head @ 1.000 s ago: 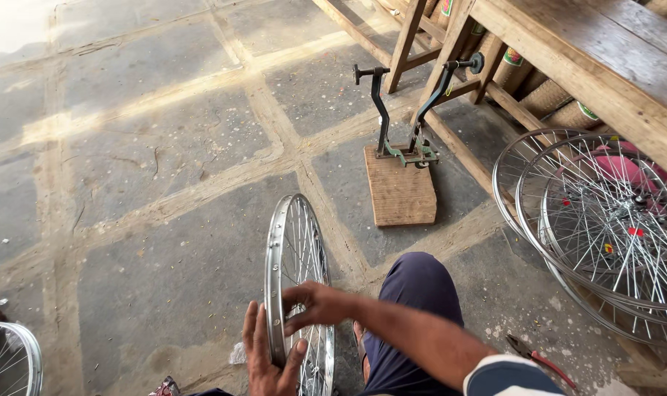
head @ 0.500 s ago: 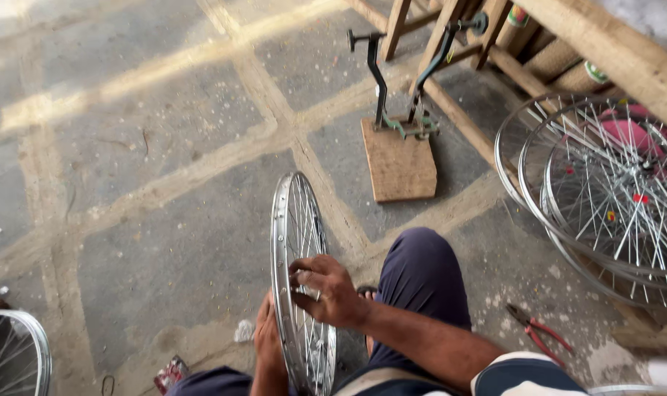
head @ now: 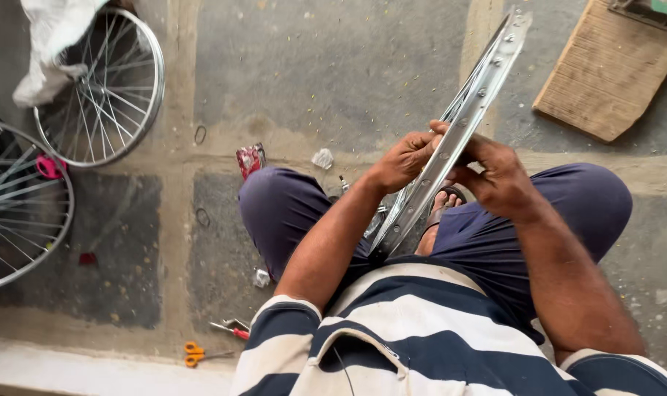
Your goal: The person sits on the ground and uses a small metal tool to scrape or clean the surface of a bicycle wheel rim. The person holds the wheel with one hand and scrapes along the rim with the other, rotating the wheel to access different sections.
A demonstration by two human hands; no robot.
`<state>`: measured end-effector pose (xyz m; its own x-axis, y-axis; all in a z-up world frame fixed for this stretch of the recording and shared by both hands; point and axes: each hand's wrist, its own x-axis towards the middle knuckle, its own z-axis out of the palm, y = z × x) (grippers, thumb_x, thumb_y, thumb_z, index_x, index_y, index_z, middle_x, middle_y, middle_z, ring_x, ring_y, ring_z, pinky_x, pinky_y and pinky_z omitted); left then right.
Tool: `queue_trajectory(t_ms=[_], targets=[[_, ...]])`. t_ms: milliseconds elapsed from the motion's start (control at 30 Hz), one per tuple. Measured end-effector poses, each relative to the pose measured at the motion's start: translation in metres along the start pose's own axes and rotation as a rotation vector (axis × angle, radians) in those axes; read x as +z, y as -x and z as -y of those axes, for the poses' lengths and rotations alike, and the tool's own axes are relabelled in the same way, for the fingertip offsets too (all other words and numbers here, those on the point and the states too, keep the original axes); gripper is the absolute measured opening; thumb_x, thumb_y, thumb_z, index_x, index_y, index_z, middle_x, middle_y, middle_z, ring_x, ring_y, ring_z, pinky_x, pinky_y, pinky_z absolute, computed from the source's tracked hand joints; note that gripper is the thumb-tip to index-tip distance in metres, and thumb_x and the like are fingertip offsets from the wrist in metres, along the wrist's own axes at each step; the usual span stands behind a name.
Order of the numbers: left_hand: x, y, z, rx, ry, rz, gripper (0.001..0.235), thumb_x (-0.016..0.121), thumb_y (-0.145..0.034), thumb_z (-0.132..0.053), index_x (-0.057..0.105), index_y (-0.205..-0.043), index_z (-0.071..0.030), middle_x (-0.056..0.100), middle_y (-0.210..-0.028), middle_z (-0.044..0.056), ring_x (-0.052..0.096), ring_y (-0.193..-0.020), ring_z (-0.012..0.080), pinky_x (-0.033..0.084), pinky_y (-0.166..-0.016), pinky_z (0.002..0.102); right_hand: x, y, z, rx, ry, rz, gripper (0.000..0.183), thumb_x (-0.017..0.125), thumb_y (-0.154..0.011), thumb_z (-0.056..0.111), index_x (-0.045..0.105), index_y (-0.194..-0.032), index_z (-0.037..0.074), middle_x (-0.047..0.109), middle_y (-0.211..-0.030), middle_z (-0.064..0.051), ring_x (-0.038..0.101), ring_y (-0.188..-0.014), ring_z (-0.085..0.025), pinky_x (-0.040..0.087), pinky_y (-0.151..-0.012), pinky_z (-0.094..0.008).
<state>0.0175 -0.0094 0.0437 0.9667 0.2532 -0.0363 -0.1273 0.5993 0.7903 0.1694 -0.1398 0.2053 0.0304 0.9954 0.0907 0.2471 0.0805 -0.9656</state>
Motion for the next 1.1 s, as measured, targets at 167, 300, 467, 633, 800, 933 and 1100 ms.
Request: queue_trajectory(t_ms=[167, 300, 467, 633, 800, 933, 1100], targets=[[0.050, 0.010, -0.028, 0.133, 0.046, -0.132, 0.089, 0.025, -0.098, -0.077, 0.062, -0.137, -0.006, 0.068, -0.126, 0.014, 0.064, -0.122, 0.0228, 0.050, -0.110, 0.040, 0.003, -0.017, 0.017, -0.193, 0.265, -0.077, 0.037, 0.079, -0.095, 0.009, 0.065, -0.130, 0.004, 0.072, -0.119, -0.011, 0.073, -0.098, -0.018, 0.062, -0.082, -0.028], [0.062, 0.018, -0.037, 0.121, -0.204, -0.348, 0.096, 0.014, -0.105, -0.074, 0.066, -0.134, 0.001, 0.071, -0.118, 0.016, 0.066, -0.113, 0.0231, 0.051, -0.102, 0.038, 0.038, -0.026, 0.009, -0.337, 0.458, -0.472, 0.034, 0.093, -0.089, 0.019, 0.065, -0.101, 0.005, 0.070, -0.095, -0.007, 0.070, -0.081, -0.014, 0.057, -0.063, -0.028], [0.056, 0.023, -0.045, 0.219, -0.005, -0.248, 0.071, 0.036, -0.117, -0.055, 0.062, -0.136, 0.009, 0.067, -0.124, 0.021, 0.061, -0.119, 0.0275, 0.046, -0.111, 0.041, 0.056, -0.021, -0.005, -0.346, 0.399, -0.614, 0.039, 0.097, -0.085, 0.023, 0.065, -0.093, 0.002, 0.067, -0.096, -0.009, 0.069, -0.082, -0.014, 0.055, -0.062, -0.028], [0.082, 0.052, -0.072, 0.284, -0.031, -0.225, 0.067, 0.046, -0.113, -0.052, 0.048, -0.152, 0.002, 0.057, -0.145, 0.017, 0.054, -0.138, 0.0257, 0.040, -0.125, 0.042, 0.040, -0.012, -0.007, -0.262, 0.421, -0.600, 0.036, 0.096, -0.086, 0.018, 0.065, -0.089, 0.000, 0.065, -0.092, -0.010, 0.065, -0.079, -0.015, 0.051, -0.064, -0.029], [0.123, 0.090, -0.101, 0.364, -0.748, -0.256, 0.085, 0.079, -0.093, -0.033, 0.034, -0.160, -0.005, 0.045, -0.160, 0.019, 0.043, -0.153, 0.0309, 0.034, -0.130, 0.044, 0.043, -0.003, -0.013, -0.263, 0.187, -0.645, 0.021, 0.080, -0.105, 0.012, 0.067, -0.109, -0.003, 0.065, -0.106, -0.012, 0.072, -0.091, -0.015, 0.063, -0.080, -0.027], [0.136, 0.087, -0.111, 0.315, -0.917, -0.347, 0.078, 0.080, -0.090, -0.017, 0.040, -0.156, -0.007, 0.050, -0.155, 0.020, 0.049, -0.148, 0.0372, 0.041, -0.124, 0.046, 0.040, -0.002, -0.012, -0.258, 0.298, -0.644, 0.020, 0.081, -0.100, 0.011, 0.069, -0.109, -0.002, 0.069, -0.101, -0.013, 0.075, -0.090, -0.017, 0.061, -0.077, -0.028], [0.140, 0.088, -0.107, 0.308, -0.996, -0.441, 0.064, 0.076, -0.092, -0.013, 0.048, -0.149, -0.006, 0.060, -0.141, 0.020, 0.061, -0.133, 0.0392, 0.049, -0.114, 0.048, 0.030, 0.007, 0.000, -0.107, 0.409, -0.533, 0.017, 0.083, -0.094, 0.007, 0.074, -0.106, 0.001, 0.072, -0.095, -0.010, 0.072, -0.086, -0.018, 0.058, -0.077, -0.030]])
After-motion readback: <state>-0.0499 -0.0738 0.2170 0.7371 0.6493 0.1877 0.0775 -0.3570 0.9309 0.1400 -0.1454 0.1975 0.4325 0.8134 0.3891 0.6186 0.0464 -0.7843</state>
